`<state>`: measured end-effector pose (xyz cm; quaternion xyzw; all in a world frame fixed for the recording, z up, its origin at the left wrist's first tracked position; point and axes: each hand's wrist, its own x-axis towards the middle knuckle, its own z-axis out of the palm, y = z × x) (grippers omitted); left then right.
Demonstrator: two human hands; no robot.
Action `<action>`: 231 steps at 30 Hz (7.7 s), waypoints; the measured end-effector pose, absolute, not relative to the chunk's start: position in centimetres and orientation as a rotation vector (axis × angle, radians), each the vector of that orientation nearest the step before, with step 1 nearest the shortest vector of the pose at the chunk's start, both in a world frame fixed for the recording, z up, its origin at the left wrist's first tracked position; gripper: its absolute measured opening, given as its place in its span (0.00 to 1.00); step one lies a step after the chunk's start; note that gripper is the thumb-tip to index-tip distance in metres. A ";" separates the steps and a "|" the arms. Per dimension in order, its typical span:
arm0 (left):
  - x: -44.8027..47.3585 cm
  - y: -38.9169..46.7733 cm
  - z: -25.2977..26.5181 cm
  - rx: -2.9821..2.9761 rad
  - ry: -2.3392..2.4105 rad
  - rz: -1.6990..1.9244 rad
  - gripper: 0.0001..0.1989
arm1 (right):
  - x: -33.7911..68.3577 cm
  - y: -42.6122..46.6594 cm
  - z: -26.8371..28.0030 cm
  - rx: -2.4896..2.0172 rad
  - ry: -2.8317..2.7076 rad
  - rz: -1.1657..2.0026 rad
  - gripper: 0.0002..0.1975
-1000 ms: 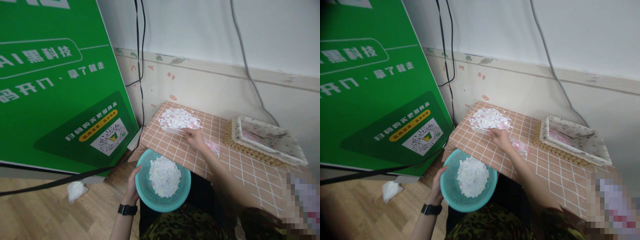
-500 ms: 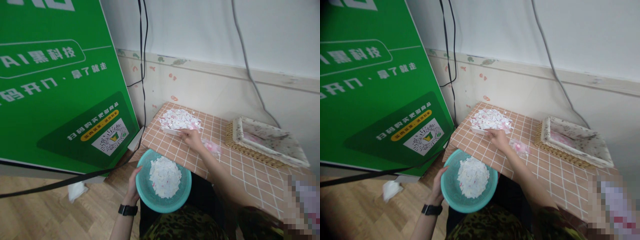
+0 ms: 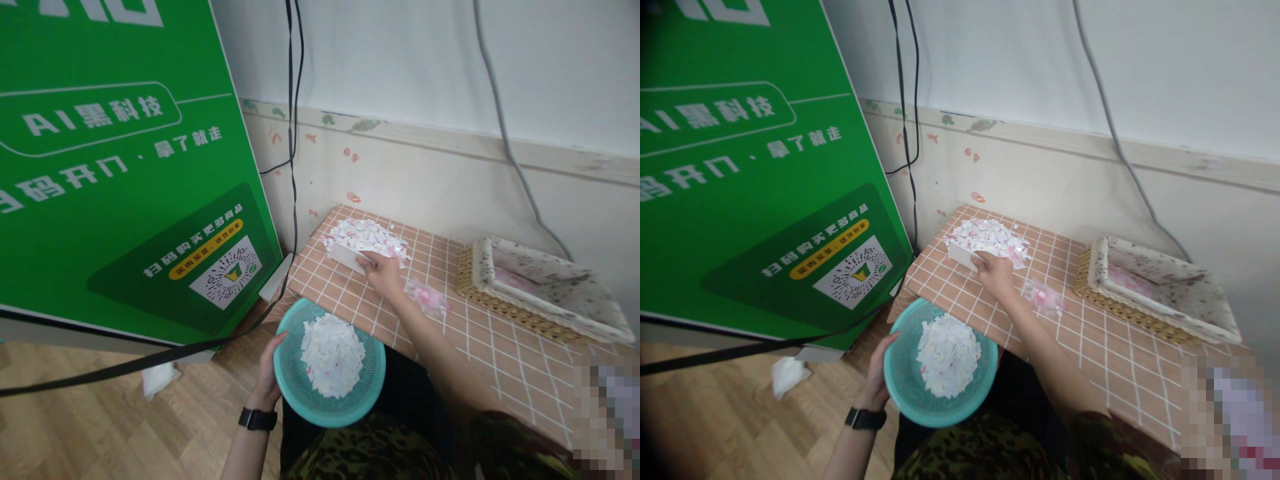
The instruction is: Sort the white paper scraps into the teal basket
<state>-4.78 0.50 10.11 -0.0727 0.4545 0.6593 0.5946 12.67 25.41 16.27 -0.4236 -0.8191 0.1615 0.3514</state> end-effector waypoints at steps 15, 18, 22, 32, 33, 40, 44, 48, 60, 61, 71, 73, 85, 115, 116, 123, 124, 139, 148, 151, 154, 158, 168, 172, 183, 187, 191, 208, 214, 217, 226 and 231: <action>-4.8 0.6 10.1 -0.194 1.053 1.551 0.09 | 11.6 26.2 18.0 -0.994 -2.294 0.373 0.13; -4.8 0.5 10.0 -0.200 1.074 1.551 0.08 | 11.3 26.3 18.2 -0.991 -2.343 0.346 0.12; -4.9 0.5 9.6 -0.176 1.046 1.544 0.09 | 11.4 26.4 18.4 -0.945 -2.357 0.377 0.12; -4.9 0.4 9.4 -0.148 1.024 1.544 0.10 | 11.6 26.8 19.3 -0.914 -2.369 0.424 0.11; -4.9 0.4 9.4 -0.144 1.021 1.542 0.10 | 11.2 27.0 19.4 -0.905 -2.351 0.433 0.12; -4.9 0.3 9.3 -0.139 0.999 1.547 0.10 | 8.5 27.3 17.5 -0.877 -2.265 0.562 0.13; -5.0 0.3 9.1 -0.156 0.963 1.546 0.10 | 9.3 26.2 16.6 -0.904 -2.242 0.601 0.12; -5.0 0.3 9.0 -0.160 0.968 1.547 0.10 | 11.1 25.3 16.8 -0.891 -2.273 0.648 0.12; -5.1 0.2 8.7 -0.191 0.991 1.563 0.09 | 14.2 25.7 16.8 -0.915 -2.197 0.642 0.12; -5.1 0.2 8.8 -0.193 0.986 1.565 0.09 | 14.2 25.6 16.7 -0.917 -2.203 0.640 0.12; -5.0 0.1 8.7 -0.183 0.985 1.556 0.10 | 15.8 25.9 16.2 -0.921 -2.109 0.780 0.13; -5.0 0.1 8.6 -0.181 0.975 1.562 0.09 | 15.9 25.7 16.2 -0.913 -2.139 0.802 0.13; -5.1 0.1 8.6 -0.165 0.974 1.530 0.11 | 11.7 24.4 16.0 -0.717 -2.237 0.853 0.12; -4.3 0.3 8.4 -0.138 1.014 1.513 0.14 | 5.1 15.7 14.6 -1.273 -2.066 0.528 0.18; -4.3 0.3 8.3 -0.138 1.017 1.511 0.14 | 5.6 15.8 14.6 -1.288 -2.048 0.521 0.18; -4.1 0.3 8.0 -0.151 1.027 1.499 0.12 | 12.2 15.8 14.5 -1.429 -1.888 0.458 0.18; -4.1 0.3 8.0 -0.148 1.020 1.493 0.12 | 13.3 15.8 14.4 -1.471 -1.859 0.466 0.18; -3.3 0.5 8.7 -0.180 1.089 1.459 0.07 | 25.5 18.6 14.8 -1.771 -1.628 0.194 0.24; -2.7 0.6 7.8 -0.163 1.118 1.444 0.05 | 20.7 18.0 15.4 -1.558 -1.630 0.384 0.20; -2.4 0.7 7.2 -0.153 1.107 1.408 0.07 | 18.7 18.2 14.8 -1.514 -1.683 0.428 0.20; -2.2 0.7 6.5 -0.171 1.120 1.394 0.07 | 19.4 18.6 14.2 -1.541 -1.672 0.397 0.20; -1.7 0.8 6.1 -0.206 1.153 1.377 0.06 | 23.0 19.1 14.1 -1.636 -1.635 0.312 0.20; -0.2 0.8 5.2 -0.258 1.120 1.348 0.08 | 27.2 20.0 16.7 -1.717 -1.579 0.214 0.21; -0.4 0.6 4.0 -0.281 1.130 1.418 0.07 | 26.1 19.5 17.5 -1.703 -1.642 0.222 0.19; 0.4 0.6 2.8 -0.247 1.213 1.479 0.07 | 23.6 21.5 15.4 -1.752 -1.499 0.112 0.20; 0.6 0.5 3.3 -0.228 1.227 1.479 0.08 | 22.8 23.7 15.7 -1.795 -1.544 0.069 0.19; 0.5 0.5 3.2 -0.234 1.171 1.474 0.09 | 22.0 23.7 15.6 -1.787 -1.643 0.062 0.19; 1.6 0.0 2.8 -0.140 1.185 1.487 0.12 | 24.4 26.5 17.3 -1.389 -1.836 0.188 0.18; 2.2 -1.6 3.7 -0.114 1.132 1.390 0.16 | 25.0 25.8 16.5 -1.348 -1.902 0.107 0.17; 2.3 -2.3 3.9 -0.125 1.133 1.419 0.15 | 25.5 25.2 16.0 -1.333 -1.974 0.130 0.17; 2.9 -2.3 3.1 -0.102 1.079 1.479 0.12 | 26.2 25.3 16.0 -1.207 -1.960 0.244 0.18; 3.4 -2.1 2.7 -0.072 1.057 1.430 0.13 | 26.0 25.4 16.1 -1.200 -1.987 0.315 0.17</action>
